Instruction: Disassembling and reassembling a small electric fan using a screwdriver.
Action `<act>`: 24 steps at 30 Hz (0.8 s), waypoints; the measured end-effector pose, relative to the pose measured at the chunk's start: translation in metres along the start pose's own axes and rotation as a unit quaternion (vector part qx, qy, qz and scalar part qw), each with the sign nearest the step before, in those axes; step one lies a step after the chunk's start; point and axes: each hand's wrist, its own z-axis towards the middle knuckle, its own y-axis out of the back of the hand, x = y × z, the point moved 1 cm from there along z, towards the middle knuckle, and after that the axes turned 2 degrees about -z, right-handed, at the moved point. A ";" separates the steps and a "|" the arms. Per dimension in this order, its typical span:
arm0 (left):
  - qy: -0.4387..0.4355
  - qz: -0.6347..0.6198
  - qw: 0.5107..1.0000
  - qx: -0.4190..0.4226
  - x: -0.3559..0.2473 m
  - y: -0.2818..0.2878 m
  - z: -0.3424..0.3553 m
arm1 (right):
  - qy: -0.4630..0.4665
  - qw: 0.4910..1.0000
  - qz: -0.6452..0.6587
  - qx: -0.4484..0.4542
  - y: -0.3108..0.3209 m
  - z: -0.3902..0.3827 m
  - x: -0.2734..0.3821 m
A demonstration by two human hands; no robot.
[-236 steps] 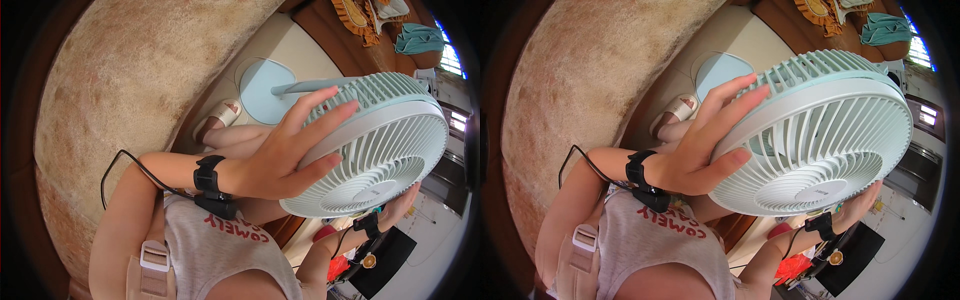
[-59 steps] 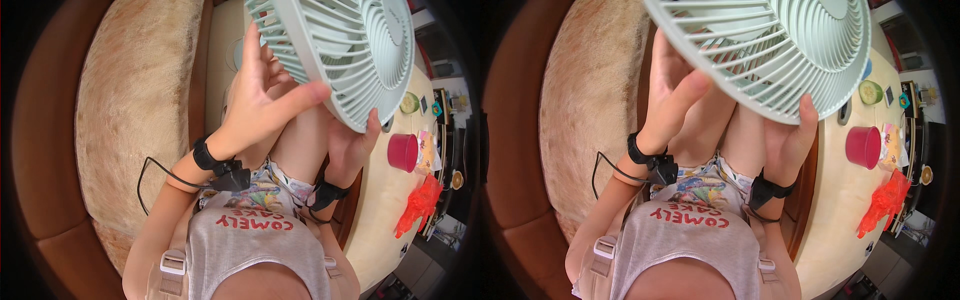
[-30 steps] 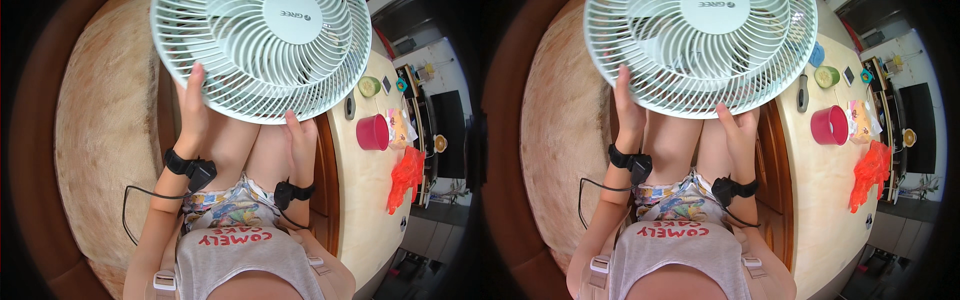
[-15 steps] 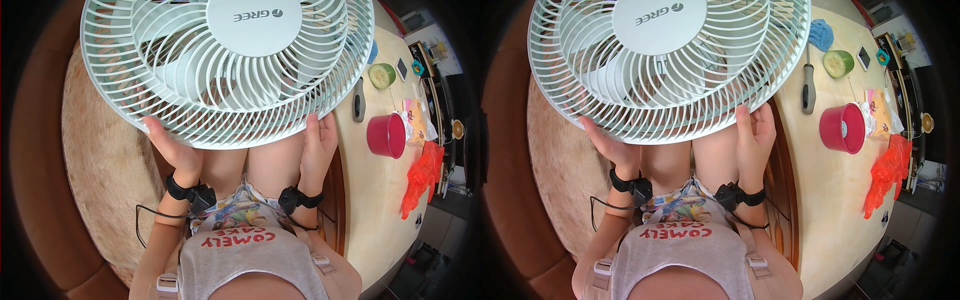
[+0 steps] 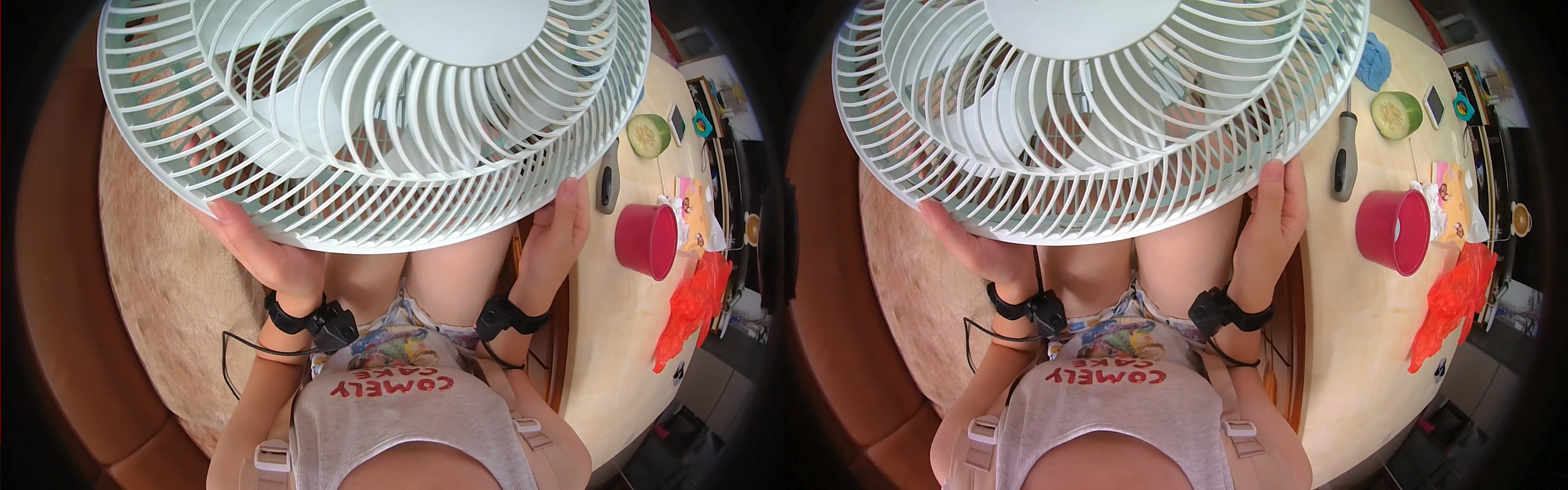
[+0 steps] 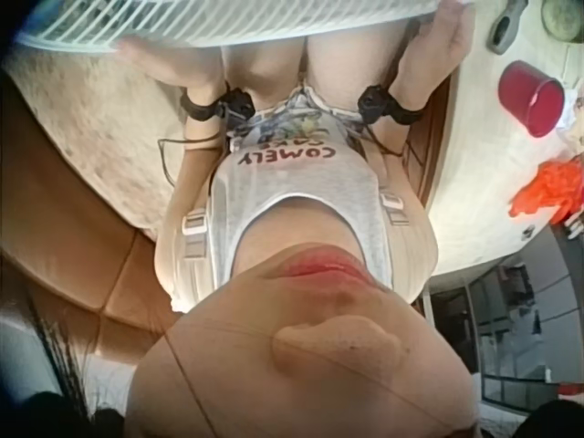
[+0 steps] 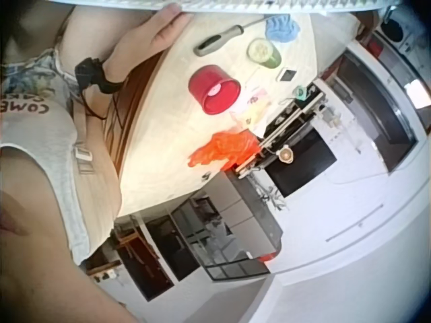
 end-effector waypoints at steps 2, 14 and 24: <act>0.044 -0.215 0.976 -0.011 -0.010 -0.010 0.001 | -0.010 0.998 0.053 -0.032 0.002 0.002 -0.003; 0.011 -0.110 0.993 0.048 0.003 0.012 -0.007 | 0.005 1.000 0.007 -0.005 0.011 0.004 0.020; -0.004 -0.011 0.999 0.041 0.002 0.010 -0.016 | -0.020 0.998 0.014 -0.050 0.017 0.001 0.022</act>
